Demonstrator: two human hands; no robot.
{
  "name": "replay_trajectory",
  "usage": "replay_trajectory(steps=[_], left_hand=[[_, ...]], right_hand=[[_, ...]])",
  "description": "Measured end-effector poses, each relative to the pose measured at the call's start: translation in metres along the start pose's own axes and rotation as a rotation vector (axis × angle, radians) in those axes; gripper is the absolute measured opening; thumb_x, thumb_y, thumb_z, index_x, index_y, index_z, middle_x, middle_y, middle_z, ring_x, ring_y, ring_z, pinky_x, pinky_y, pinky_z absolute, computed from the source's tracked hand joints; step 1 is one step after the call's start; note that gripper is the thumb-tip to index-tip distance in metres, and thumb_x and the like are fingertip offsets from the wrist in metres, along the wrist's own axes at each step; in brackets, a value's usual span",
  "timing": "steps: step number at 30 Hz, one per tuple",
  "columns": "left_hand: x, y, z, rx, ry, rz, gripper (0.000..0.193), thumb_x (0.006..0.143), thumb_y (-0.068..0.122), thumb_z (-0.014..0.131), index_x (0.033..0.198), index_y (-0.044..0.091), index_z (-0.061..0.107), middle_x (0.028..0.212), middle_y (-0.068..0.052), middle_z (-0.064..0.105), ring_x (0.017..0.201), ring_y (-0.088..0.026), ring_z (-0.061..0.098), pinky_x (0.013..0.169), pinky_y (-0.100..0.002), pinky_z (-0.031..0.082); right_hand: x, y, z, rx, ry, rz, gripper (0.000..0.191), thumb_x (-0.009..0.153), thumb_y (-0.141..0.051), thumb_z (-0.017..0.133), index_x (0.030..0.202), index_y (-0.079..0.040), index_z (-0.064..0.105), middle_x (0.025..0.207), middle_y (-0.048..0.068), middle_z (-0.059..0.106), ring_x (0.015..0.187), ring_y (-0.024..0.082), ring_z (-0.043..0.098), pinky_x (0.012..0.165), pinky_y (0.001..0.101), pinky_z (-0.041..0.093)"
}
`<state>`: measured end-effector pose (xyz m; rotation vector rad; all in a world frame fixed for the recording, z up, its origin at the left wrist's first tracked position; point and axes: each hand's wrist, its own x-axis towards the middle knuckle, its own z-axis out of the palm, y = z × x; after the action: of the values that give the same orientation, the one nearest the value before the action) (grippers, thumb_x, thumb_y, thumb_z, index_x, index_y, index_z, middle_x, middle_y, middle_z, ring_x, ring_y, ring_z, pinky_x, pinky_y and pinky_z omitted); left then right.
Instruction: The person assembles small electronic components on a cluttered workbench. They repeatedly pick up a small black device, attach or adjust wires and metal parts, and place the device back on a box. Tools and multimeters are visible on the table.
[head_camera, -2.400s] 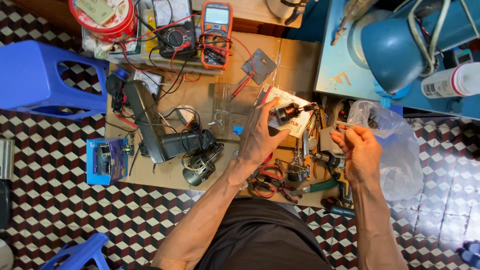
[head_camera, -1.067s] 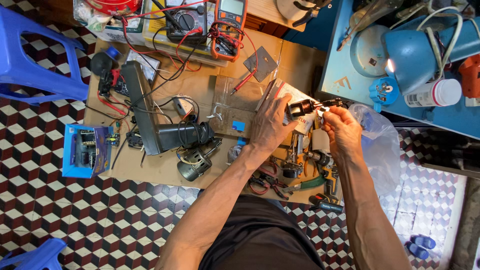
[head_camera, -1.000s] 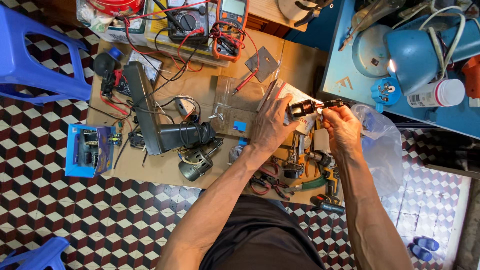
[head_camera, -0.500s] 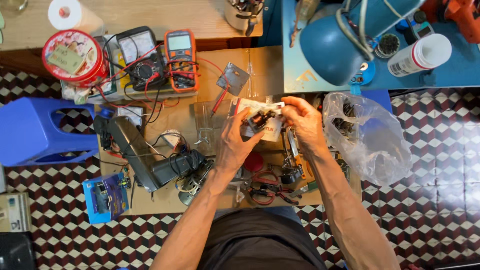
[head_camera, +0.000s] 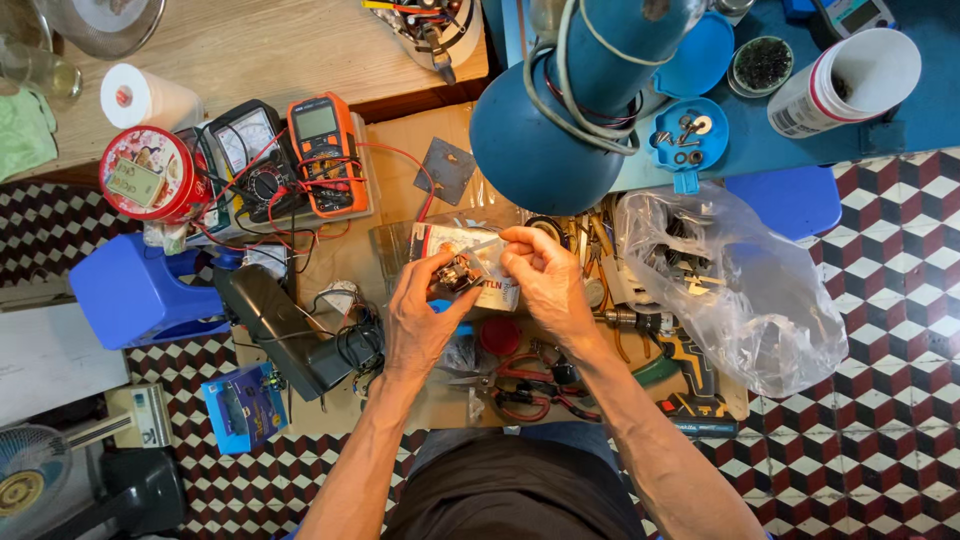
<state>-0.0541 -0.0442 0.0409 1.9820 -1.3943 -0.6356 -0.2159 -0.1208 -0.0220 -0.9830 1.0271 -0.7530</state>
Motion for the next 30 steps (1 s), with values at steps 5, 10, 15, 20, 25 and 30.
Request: replay_trajectory(steps=[5, 10, 15, 20, 25, 30], left_hand=[[0.002, 0.006, 0.006, 0.008, -0.003, -0.023, 0.052, 0.079, 0.015, 0.087, 0.126, 0.008, 0.065, 0.123, -0.010, 0.067, 0.102, -0.022, 0.073, 0.085, -0.033, 0.061], [0.003, 0.008, 0.011, -0.029, -0.018, -0.053, 0.052, 0.079, 0.012, 0.086, 0.126, 0.008, 0.064, 0.123, -0.010, 0.066, 0.101, -0.020, 0.074, 0.083, -0.031, 0.063], [0.001, 0.008, 0.014, -0.008, -0.008, -0.045, 0.051, 0.080, 0.012, 0.086, 0.125, 0.007, 0.064, 0.121, -0.010, 0.066, 0.101, -0.021, 0.074, 0.084, -0.032, 0.062], [0.000, 0.008, 0.015, -0.012, 0.004, -0.029, 0.050, 0.081, 0.012, 0.086, 0.125, 0.007, 0.063, 0.121, -0.010, 0.066, 0.103, -0.021, 0.074, 0.085, -0.032, 0.062], [0.000, 0.007, 0.015, -0.017, -0.005, -0.048, 0.051, 0.080, 0.013, 0.086, 0.126, 0.007, 0.064, 0.123, -0.010, 0.066, 0.103, -0.021, 0.074, 0.085, -0.032, 0.062], [0.001, 0.007, 0.015, -0.034, -0.017, -0.136, 0.063, 0.078, 0.016, 0.086, 0.133, 0.007, 0.058, 0.123, -0.009, 0.065, 0.103, -0.021, 0.071, 0.084, -0.032, 0.061]], right_hand=[[-0.003, -0.001, 0.000, 0.080, -0.044, 0.013, 0.031, 0.096, -0.009, 0.065, 0.124, 0.003, 0.065, 0.094, 0.001, 0.069, 0.083, 0.007, 0.065, 0.075, 0.0219, 0.054], [0.004, -0.001, 0.003, 0.096, -0.064, 0.009, 0.030, 0.097, -0.009, 0.066, 0.124, 0.003, 0.066, 0.094, 0.000, 0.066, 0.083, 0.005, 0.061, 0.074, 0.0210, 0.051], [0.005, -0.003, -0.001, 0.025, -0.098, 0.044, 0.029, 0.096, -0.010, 0.066, 0.123, 0.001, 0.067, 0.092, -0.002, 0.065, 0.079, 0.004, 0.058, 0.069, 0.0199, 0.050], [0.007, -0.008, -0.003, 0.025, -0.130, 0.080, 0.029, 0.095, -0.009, 0.065, 0.122, 0.000, 0.067, 0.089, -0.003, 0.066, 0.074, 0.004, 0.058, 0.063, 0.0207, 0.049], [0.005, -0.012, -0.002, -0.114, -0.111, -0.017, 0.028, 0.097, -0.011, 0.064, 0.121, 0.001, 0.068, 0.089, -0.002, 0.066, 0.077, 0.005, 0.058, 0.068, 0.0223, 0.051], [0.005, -0.017, 0.000, -0.207, -0.104, 0.026, 0.027, 0.095, -0.013, 0.064, 0.120, -0.002, 0.069, 0.087, -0.001, 0.067, 0.075, 0.007, 0.059, 0.067, 0.0244, 0.052]])
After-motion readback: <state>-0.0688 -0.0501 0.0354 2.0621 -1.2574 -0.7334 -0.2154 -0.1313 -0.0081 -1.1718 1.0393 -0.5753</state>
